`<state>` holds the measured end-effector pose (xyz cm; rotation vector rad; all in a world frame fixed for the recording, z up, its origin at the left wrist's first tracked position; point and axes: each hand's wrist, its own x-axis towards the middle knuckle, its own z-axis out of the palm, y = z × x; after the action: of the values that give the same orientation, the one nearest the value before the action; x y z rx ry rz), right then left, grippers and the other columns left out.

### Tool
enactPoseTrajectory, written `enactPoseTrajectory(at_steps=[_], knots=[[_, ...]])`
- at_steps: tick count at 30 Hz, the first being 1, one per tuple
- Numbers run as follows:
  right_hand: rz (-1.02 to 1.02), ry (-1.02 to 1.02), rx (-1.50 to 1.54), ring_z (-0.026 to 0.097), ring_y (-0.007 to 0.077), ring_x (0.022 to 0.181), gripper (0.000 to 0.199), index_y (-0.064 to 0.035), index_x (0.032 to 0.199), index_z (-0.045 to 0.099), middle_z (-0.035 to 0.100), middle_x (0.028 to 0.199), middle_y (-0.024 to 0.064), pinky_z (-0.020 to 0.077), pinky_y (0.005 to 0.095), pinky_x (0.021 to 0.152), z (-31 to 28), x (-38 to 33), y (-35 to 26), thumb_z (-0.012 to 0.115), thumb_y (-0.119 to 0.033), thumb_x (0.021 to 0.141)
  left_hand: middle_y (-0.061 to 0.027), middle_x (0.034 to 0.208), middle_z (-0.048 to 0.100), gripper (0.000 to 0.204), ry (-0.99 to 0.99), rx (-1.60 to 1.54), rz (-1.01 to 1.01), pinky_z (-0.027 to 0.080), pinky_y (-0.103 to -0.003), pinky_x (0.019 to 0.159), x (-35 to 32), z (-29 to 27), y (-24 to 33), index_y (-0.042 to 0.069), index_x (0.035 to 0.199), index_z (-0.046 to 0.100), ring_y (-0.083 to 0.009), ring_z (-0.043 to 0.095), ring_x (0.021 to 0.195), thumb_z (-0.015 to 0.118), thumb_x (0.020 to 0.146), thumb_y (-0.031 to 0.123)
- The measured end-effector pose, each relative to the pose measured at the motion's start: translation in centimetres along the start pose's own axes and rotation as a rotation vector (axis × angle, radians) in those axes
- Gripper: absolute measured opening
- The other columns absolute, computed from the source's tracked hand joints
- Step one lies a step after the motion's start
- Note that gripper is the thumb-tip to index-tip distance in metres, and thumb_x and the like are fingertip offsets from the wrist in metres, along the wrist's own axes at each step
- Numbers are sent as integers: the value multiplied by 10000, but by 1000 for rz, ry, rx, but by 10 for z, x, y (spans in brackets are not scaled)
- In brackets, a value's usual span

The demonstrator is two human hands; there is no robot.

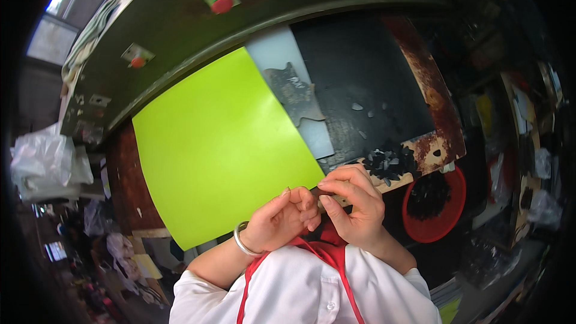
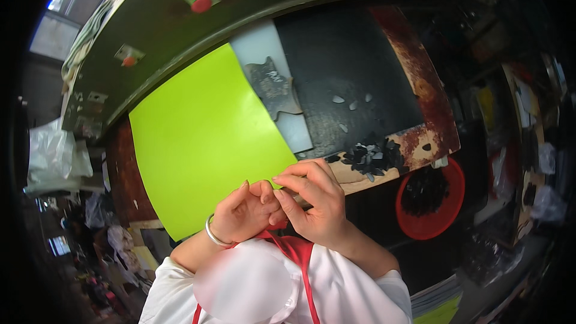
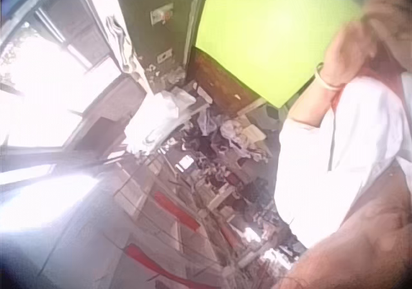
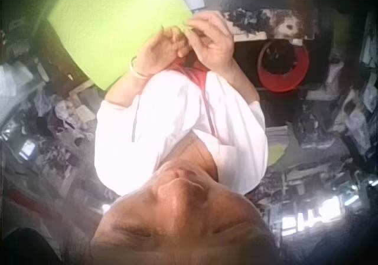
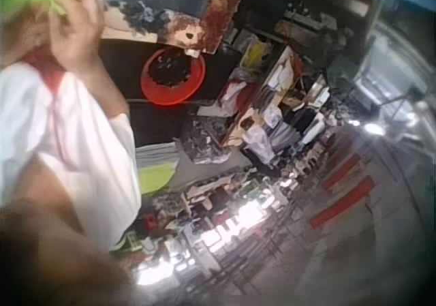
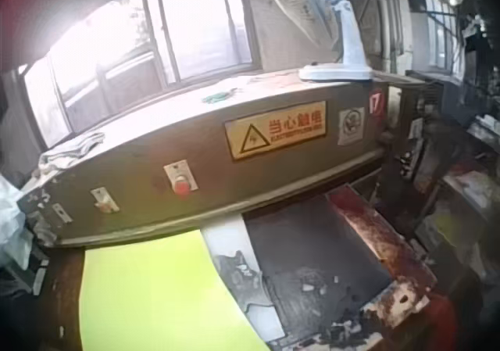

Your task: The person places a white sheet and then a yellow sheet of material onto a cutting machine. They position a metal die on the material, operate the machine to cut out shapes, and then remove the cut pieces and excess material.

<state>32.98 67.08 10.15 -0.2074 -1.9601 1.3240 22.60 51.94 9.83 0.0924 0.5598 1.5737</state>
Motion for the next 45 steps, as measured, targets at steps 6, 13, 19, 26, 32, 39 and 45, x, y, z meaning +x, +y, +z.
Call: enactPoseTrajectory(at_steps=[6,13,19,26,32,39,45], knots=[[35,-180,121,573,232,833,178,-4,947,668,620,899,100,479,308,693,52,-1,-21,732,-34,784,-27,866,458,398,-40,143,150,381,-322,794,-43,-14,9,53,1021,509,-185,449,855,336,1020,411],[26,-235,120,543,209,792,183,-26,920,685,601,858,70,455,299,660,80,-2,-38,761,-49,756,-5,933,475,307,97,326,182,394,-261,819,-71,-27,16,55,1049,513,-106,440,857,395,1029,338],[30,-203,145,540,200,744,163,-27,858,680,596,813,67,443,289,623,89,3,-42,779,-24,729,17,932,491,285,45,414,189,396,-230,812,-75,-34,27,57,1045,516,-74,446,871,380,1042,308],[222,-214,293,539,194,731,135,-28,832,664,589,801,69,436,283,615,92,1,-41,773,-31,752,16,918,488,278,20,452,160,400,-228,799,-75,-36,33,58,1044,521,-73,449,856,389,1040,303],[117,-262,242,528,208,752,124,-28,823,614,564,802,75,435,291,641,90,2,-35,733,-28,791,7,909,477,273,-6,405,154,394,-234,800,-73,-38,33,56,1032,525,-87,445,859,399,1038,298],[60,-337,245,514,207,785,97,-17,847,545,538,832,83,426,297,672,82,-1,-26,625,-57,885,-13,927,492,308,-15,340,88,399,-260,816,-74,-36,28,48,1077,524,-108,461,883,392,1037,323],[561,420,897,471,134,771,142,-44,882,502,505,813,31,417,285,784,59,-1,13,498,-133,993,-27,942,509,436,-85,329,52,412,-282,828,-75,-30,24,34,1183,521,-124,476,894,356,1033,408]])
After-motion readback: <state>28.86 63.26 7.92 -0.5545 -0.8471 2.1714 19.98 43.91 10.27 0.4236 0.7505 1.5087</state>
